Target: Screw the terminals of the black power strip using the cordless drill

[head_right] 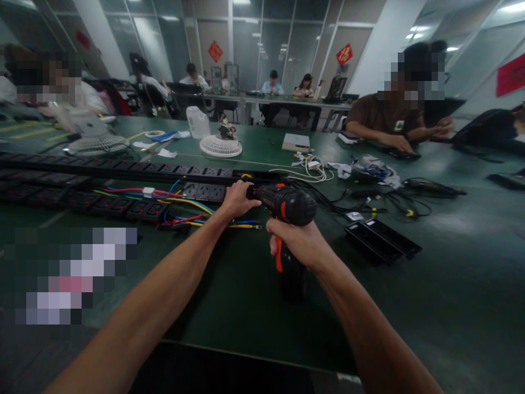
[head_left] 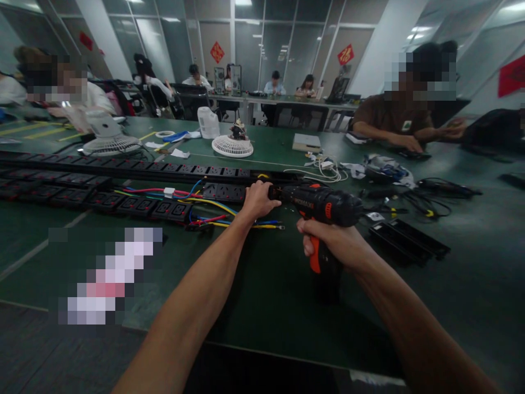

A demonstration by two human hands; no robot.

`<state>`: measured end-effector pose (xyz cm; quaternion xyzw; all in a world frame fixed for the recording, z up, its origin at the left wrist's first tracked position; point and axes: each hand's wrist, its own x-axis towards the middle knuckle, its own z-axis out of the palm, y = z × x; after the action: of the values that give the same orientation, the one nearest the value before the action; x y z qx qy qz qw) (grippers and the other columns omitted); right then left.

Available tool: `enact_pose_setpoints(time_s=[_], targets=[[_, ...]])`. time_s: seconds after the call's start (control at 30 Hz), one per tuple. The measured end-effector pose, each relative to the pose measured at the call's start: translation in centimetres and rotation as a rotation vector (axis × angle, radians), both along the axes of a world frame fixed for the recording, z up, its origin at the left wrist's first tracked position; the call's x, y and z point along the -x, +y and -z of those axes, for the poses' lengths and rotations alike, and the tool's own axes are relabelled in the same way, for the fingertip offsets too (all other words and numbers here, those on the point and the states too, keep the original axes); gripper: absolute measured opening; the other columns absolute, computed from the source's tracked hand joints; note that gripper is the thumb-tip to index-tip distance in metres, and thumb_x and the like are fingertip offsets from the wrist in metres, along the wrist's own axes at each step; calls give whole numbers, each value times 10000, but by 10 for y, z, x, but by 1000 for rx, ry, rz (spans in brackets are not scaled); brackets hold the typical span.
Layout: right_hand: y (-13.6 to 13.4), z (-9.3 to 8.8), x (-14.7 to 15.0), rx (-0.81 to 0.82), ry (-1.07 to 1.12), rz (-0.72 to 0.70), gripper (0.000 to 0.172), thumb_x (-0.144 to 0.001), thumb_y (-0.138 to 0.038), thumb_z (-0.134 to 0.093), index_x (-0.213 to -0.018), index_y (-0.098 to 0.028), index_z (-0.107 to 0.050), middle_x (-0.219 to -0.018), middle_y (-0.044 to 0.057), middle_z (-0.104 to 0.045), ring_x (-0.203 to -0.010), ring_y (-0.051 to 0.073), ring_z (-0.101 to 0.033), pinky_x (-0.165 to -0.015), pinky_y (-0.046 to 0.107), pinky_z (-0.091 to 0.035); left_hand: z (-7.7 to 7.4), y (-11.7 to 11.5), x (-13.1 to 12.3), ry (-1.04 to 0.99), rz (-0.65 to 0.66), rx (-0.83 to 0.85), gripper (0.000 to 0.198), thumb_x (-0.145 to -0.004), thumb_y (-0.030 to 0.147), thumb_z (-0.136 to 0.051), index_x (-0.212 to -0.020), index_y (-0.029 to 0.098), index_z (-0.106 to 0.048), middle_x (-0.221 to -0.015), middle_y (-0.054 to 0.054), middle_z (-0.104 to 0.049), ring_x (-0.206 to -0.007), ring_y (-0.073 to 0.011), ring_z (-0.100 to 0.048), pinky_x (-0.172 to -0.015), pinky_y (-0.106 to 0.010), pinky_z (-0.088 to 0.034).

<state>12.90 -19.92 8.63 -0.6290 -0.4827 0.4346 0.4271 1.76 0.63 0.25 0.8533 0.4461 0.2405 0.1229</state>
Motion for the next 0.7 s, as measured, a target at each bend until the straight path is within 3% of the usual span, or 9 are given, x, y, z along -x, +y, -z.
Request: enact_pose_setpoints(time_s=[0.17,0.37,0.7], targets=[[0,3,-2,-9,9,-13,188,-798,-330,-693,-681,-210,-607,-521,13,-621,-459,154,-569,-455,282,-486,1,1,0,18,-3,-4,640,-831,482,-783,-1394,235,-605,-1324,-111,-626,-1257,-323,-575,-1080,-460,-434],[1,8,-5,-40,34,-18,110,-794,-300,-677,-755,-200,-651,-526,8,-633,-483,158,-584,-491,286,-493,3,3,-1,19,-16,0,614,-821,494,-790,-1362,255,-625,-1307,-108,-626,-1252,-326,-580,-1085,-460,-429],[-1,3,0,-23,34,-14,75,-744,-248,-653,-699,-218,-601,-514,5,-614,-450,136,-539,-465,273,-464,3,2,0,11,-3,-4,612,-824,466,-783,-1373,246,-623,-1304,-108,-641,-1244,-333,-588,-1071,-466,-442]])
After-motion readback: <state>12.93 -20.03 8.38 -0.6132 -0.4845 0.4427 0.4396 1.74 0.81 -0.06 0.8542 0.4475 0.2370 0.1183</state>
